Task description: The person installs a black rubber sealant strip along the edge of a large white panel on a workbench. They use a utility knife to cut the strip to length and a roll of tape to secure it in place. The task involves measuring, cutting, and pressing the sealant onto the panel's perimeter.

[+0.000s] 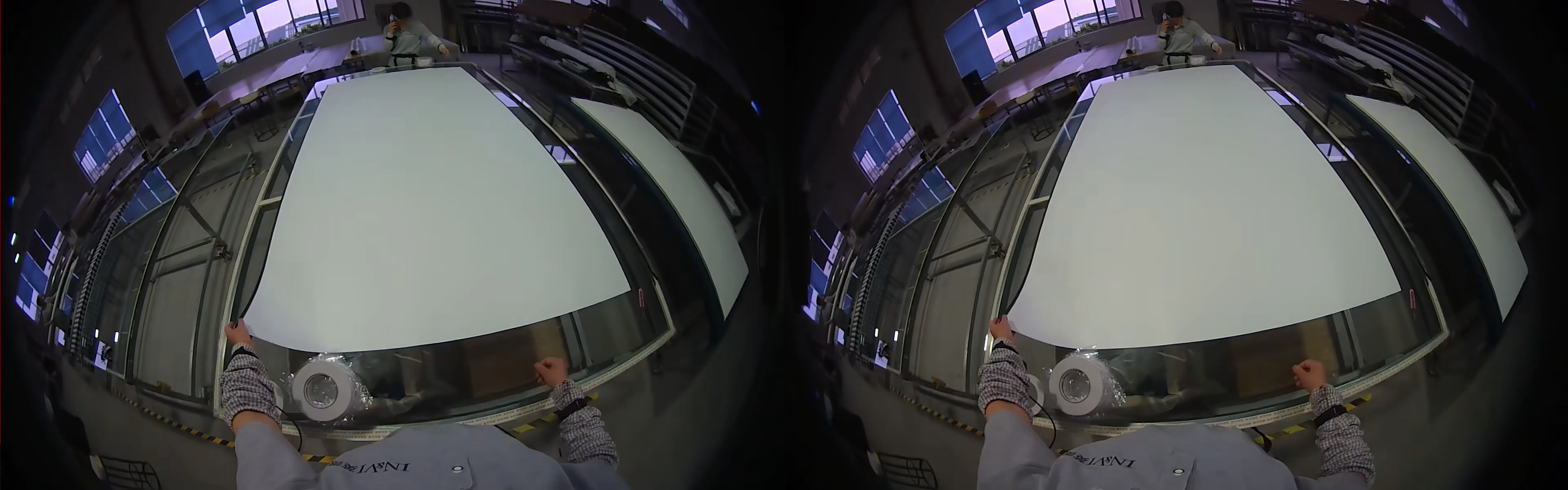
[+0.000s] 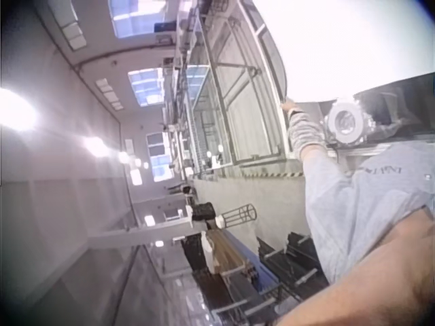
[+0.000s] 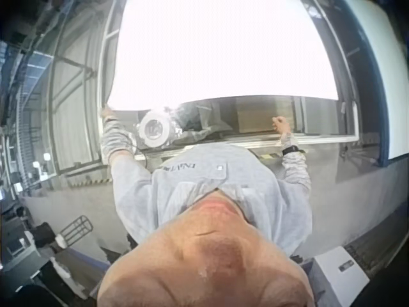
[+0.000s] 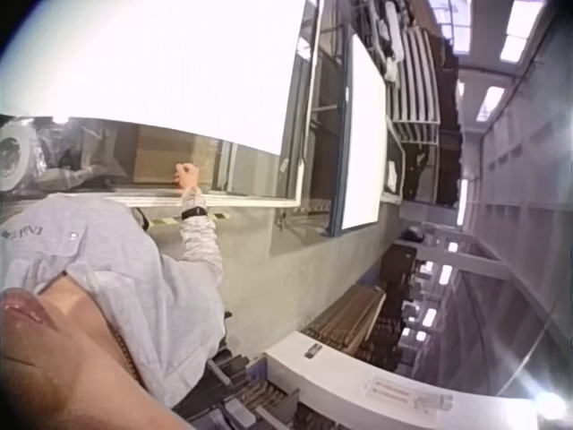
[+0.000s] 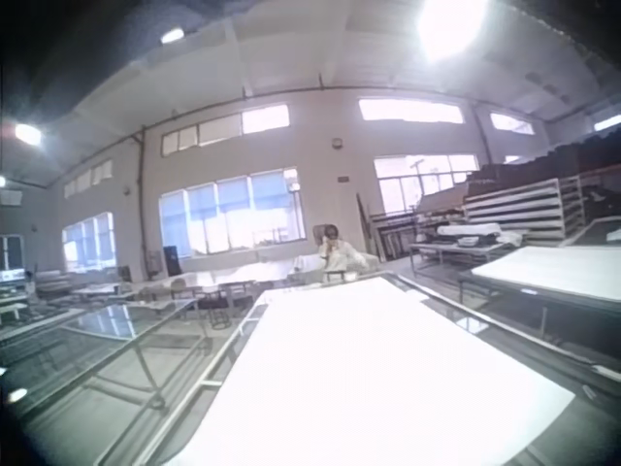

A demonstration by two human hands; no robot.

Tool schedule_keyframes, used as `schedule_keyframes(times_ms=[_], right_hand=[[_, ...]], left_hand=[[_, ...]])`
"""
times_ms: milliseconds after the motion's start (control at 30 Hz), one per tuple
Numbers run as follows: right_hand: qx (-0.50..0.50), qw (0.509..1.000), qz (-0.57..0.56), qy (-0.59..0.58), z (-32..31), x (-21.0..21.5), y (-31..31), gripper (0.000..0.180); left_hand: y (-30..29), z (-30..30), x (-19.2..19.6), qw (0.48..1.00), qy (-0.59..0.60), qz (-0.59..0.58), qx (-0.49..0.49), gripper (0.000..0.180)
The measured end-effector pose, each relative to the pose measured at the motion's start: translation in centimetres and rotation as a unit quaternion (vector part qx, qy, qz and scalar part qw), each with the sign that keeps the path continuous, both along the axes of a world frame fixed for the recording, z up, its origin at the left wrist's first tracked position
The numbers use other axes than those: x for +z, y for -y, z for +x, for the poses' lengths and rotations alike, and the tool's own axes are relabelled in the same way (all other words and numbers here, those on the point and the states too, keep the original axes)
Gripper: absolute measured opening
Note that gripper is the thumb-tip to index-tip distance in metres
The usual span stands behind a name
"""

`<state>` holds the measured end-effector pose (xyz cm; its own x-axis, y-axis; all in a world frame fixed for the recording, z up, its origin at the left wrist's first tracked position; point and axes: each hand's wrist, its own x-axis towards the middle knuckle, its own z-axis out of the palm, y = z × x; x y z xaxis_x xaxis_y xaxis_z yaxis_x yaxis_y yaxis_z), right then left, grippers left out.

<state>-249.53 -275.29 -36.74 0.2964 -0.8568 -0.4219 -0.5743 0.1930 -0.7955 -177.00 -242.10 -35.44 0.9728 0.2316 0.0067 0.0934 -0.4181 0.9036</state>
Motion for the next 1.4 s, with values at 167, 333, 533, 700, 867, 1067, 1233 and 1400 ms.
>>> schedule_keyframes(times_ms=[167,333,533,700,867,1067,1233,1400], right_hand=[[0.055,0.990,-0.067,-0.115,-4.4,-1.8,6.6,0.019],[0.033,0.932,-0.286,-0.222,-9.6,-3.7,14.8,0.019],[-0.057,0.880,-0.336,-0.331,-11.7,-5.2,20.4,0.009],[-0.132,0.877,-0.359,-0.289,-11.3,-6.2,21.7,0.011],[-0.202,0.865,-0.298,-0.349,-10.2,-6.4,24.2,0.015],[-0.136,0.771,-0.411,-0.467,-9.3,-6.5,24.5,0.019],[-0.130,0.743,-0.448,-0.479,-6.8,-6.2,24.1,0.021],[-0.126,0.721,-0.470,-0.493,-5.6,-6.0,23.5,0.024]], left_hand=[[-0.1,2.0,0.4,0.986,0.064,0.145,-0.059,0.021],[0.6,3.2,1.2,0.952,-0.021,0.297,-0.068,0.021],[0.6,-0.6,0.2,0.918,-0.005,0.391,-0.059,0.028],[1.6,-2.7,2.0,0.934,-0.075,0.348,-0.028,0.033],[3.1,-4.9,2.7,0.944,0.001,0.329,0.004,0.028],[4.0,-6.9,3.2,0.955,-0.027,0.294,0.036,0.025],[4.7,-7.8,2.7,0.959,-0.047,0.261,0.098,0.019],[4.1,-7.1,2.7,0.959,-0.050,0.261,0.095,0.018]])
